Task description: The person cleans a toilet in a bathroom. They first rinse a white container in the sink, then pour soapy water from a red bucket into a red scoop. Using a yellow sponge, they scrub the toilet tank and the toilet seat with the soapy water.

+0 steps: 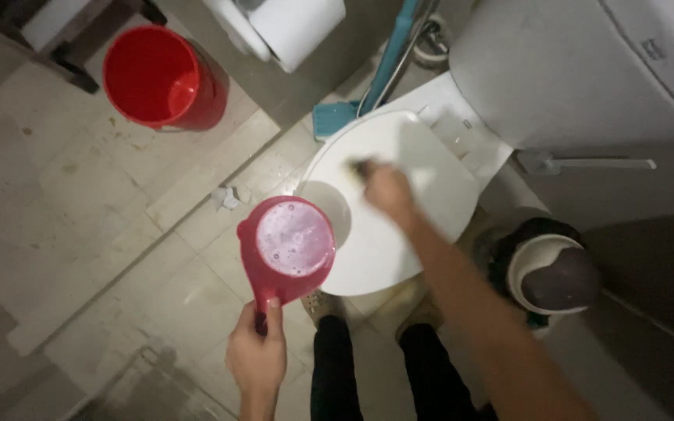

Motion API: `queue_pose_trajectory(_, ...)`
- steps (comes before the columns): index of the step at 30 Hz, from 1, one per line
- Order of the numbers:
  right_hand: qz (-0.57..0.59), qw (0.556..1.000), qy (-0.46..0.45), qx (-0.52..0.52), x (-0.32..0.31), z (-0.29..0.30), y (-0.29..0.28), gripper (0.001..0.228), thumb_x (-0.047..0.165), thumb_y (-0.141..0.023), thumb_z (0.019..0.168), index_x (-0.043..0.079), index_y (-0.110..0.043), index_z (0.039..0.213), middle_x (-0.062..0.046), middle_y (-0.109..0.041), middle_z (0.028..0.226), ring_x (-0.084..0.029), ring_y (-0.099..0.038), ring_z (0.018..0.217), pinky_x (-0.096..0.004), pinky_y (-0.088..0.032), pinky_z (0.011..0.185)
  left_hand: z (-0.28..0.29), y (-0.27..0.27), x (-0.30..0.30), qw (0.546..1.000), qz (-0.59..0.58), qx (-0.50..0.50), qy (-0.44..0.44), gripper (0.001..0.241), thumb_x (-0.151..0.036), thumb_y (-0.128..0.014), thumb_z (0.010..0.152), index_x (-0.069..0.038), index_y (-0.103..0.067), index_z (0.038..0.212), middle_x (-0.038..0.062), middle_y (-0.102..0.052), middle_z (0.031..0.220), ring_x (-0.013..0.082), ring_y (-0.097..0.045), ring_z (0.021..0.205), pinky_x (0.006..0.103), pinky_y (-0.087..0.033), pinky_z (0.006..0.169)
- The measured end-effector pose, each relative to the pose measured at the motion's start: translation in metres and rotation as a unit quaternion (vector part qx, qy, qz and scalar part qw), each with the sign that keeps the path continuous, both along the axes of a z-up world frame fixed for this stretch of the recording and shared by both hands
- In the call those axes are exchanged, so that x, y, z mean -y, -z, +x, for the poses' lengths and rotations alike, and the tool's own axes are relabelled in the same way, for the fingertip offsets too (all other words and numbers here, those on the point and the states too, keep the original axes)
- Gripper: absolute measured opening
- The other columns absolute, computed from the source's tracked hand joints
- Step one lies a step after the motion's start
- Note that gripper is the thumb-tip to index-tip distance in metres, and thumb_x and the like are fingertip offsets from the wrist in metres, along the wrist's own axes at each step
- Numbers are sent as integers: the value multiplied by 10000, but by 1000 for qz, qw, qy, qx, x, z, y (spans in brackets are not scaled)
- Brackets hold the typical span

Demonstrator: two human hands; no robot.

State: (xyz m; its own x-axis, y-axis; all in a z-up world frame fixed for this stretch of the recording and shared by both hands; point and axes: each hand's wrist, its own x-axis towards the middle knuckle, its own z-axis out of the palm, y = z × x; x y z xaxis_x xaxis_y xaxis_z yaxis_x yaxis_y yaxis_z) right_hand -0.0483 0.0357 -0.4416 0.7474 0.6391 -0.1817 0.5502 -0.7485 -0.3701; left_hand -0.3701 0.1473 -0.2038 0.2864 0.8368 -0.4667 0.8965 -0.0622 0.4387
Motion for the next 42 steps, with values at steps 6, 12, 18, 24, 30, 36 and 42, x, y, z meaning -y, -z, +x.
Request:
queue_pose_trajectory(6, 70, 991, -100, 48, 61, -56, -29, 335, 162, -614, 824, 61, -675, 1138, -146, -719, 834, -323, -703, 708, -464, -576, 642, -21, 2, 3, 999, -13, 29, -10, 387, -464, -608, 952, -127, -762, 1065, 136, -737, 766, 312, -716, 711, 444, -531, 689)
queue_pose_trajectory(12, 14, 994, 107, 25, 13, 77, -88, 318, 345, -644, 957, 49, -716, 1048, -163, -708, 827, -345, -696, 734, -514, -551, 623, -32, 24, 6, 999, 23, 41, -20, 404, -469, -613, 929, -136, -762, 1104, 141, -749, 783, 300, -739, 740, 438, -542, 695)
queue_pose_trajectory(18, -28, 990, -136, -7, -46, -56, -68, 234, 126, -653, 816, 87, -714, 1038, -194, -740, 875, -390, -718, 767, -541, -561, 692, -46, 47, 9, 998, 49, 38, -7, 420, -474, -536, 1017, -137, -745, 1156, 172, -756, 885, 381, -731, 871, 474, -542, 751)
queue_pose_trajectory(24, 145, 895, -174, 386, 52, 33, 4, 154, 101, -727, 1055, -5, -685, 1158, -136, -757, 923, -266, -695, 709, -427, -547, 581, -42, 35, -2, 998, 54, 33, 20, 432, -487, -509, 1000, -159, -744, 1156, 164, -766, 956, 406, -720, 923, 501, -543, 762)
queue_pose_trajectory(30, -28, 999, 22, 23, -55, 42, -33, 114, 152, -666, 924, 87, -742, 980, -173, -741, 912, -357, -742, 834, -477, -594, 730, -36, 46, 7, 997, 71, 41, 13, 412, -464, -504, 1010, -153, -742, 1138, 147, -756, 871, 389, -719, 864, 488, -531, 742)
queue_pose_trajectory(36, 28, 987, -147, -54, -9, -53, -75, 226, 246, -688, 831, 109, -730, 1006, -183, -745, 882, -376, -722, 823, -507, -563, 739, -24, 40, 21, 995, 34, 72, -55, 424, -445, -503, 1022, -95, -738, 1068, 108, -727, 749, 297, -728, 741, 436, -537, 712)
queue_pose_trajectory(42, 84, 981, -4, 176, 45, 93, -78, 336, 384, -695, 881, 51, -722, 916, -164, -727, 767, -344, -697, 643, -469, -544, 568, -24, 43, 45, 989, 43, 107, -95, 465, -444, -501, 1038, -42, -732, 1011, 100, -688, 706, 239, -688, 692, 388, -523, 698)
